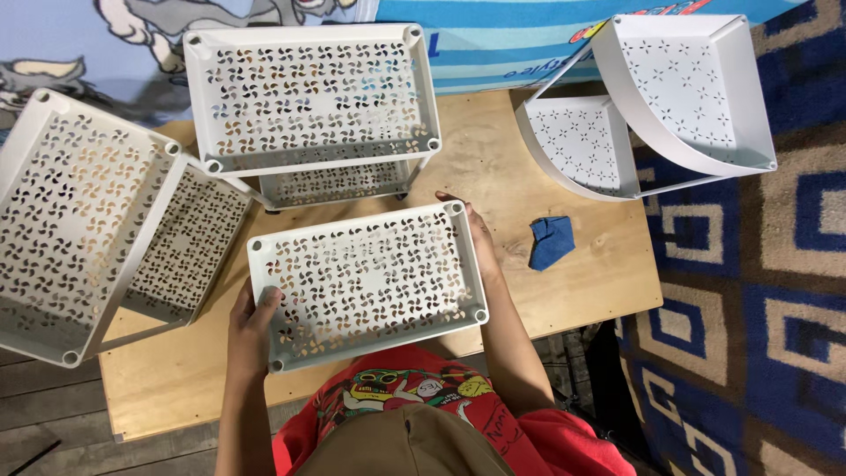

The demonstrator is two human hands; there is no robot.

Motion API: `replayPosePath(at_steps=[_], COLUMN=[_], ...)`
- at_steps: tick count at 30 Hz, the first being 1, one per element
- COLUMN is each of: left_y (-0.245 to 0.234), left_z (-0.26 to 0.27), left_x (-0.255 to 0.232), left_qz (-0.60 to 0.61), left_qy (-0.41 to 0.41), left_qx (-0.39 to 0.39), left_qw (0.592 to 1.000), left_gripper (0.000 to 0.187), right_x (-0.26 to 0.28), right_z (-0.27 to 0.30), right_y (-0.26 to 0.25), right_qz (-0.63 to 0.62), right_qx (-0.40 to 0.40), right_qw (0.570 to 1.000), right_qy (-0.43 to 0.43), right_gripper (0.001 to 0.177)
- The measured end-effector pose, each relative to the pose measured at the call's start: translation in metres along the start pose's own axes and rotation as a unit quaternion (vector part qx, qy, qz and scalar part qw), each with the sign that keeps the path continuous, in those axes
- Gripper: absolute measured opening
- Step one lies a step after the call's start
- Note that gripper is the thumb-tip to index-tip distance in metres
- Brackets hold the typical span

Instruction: The person assembles a white plastic storage rack by inserting corner posts into perforated trays, stacking trays, and wiping the surface with a blue cloth. The person handles multiple trays and posts, aligning and securing them into a multi-tiered rack structure.

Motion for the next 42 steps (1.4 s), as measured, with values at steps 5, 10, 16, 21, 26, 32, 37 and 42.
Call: replayPosePath(at_steps=[5, 10, 16, 21, 26, 32, 37, 42], left_y=[0.001, 0.005, 0.029, 0.054, 0.078, 0.105, 0.170, 0.234], left_z=[0.002, 0.005, 0.011, 0.015, 0.011, 0.019, 0.052, 0.080], left_x=[-0.010, -0.020, -0.034, -0.037, -0.025, -0.019, -0.028, -0.047], left_qz=[-0.007, -0.029, -0.030, -0.040, 0.102, 0.142, 0.000, -0.185], left_qy=[0.031, 0.043, 0.049, 0.005, -0.058, -0.025, 0.112, 0.300], left_qx=[0.011, 0.014, 0.076, 0.137, 0.191, 0.112, 0.141, 0.128], left_qw=[0.999, 0.999, 0.995, 0.990, 0.974, 0.983, 0.984, 0.927], left_gripper=[0.050, 0.049, 0.051, 0.052, 0.059, 0.059, 0.067, 0.087], right_x=[0.043, 0.070, 0.093, 0.096, 0.090, 0.092, 0.085, 0.085], right_z=[0.020, 0.038, 0.067, 0.101, 0.136, 0.180, 0.204, 0.214], right_y=[0.030, 0.016, -0.007, -0.027, -0.055, -0.090, -0.106, -0.123], right_qz=[0.043, 0.107, 0.108, 0.294, 0.214, 0.167, 0.105, 0.106], right_qx=[-0.018, -0.039, 0.001, -0.055, -0.147, -0.252, -0.343, -0.367], right_qw=[0.999, 0.993, 0.991, 0.953, 0.961, 0.943, 0.923, 0.908], right_qy=[0.017, -0.021, -0.074, -0.054, -0.099, -0.142, -0.137, -0.171], right_gripper=[0.063, 0.065, 0.064, 0.033, 0.017, 0.016, 0.019, 0.024])
Point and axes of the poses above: each hand's wrist, its own z-axis away from the middle knuckle, its own y-axis out of the palm, x = y × z, the point moved 6 cm from there along -z, towards the middle knuckle, and after that the axes turned 5 degrees about x, right-handed, at the moved point
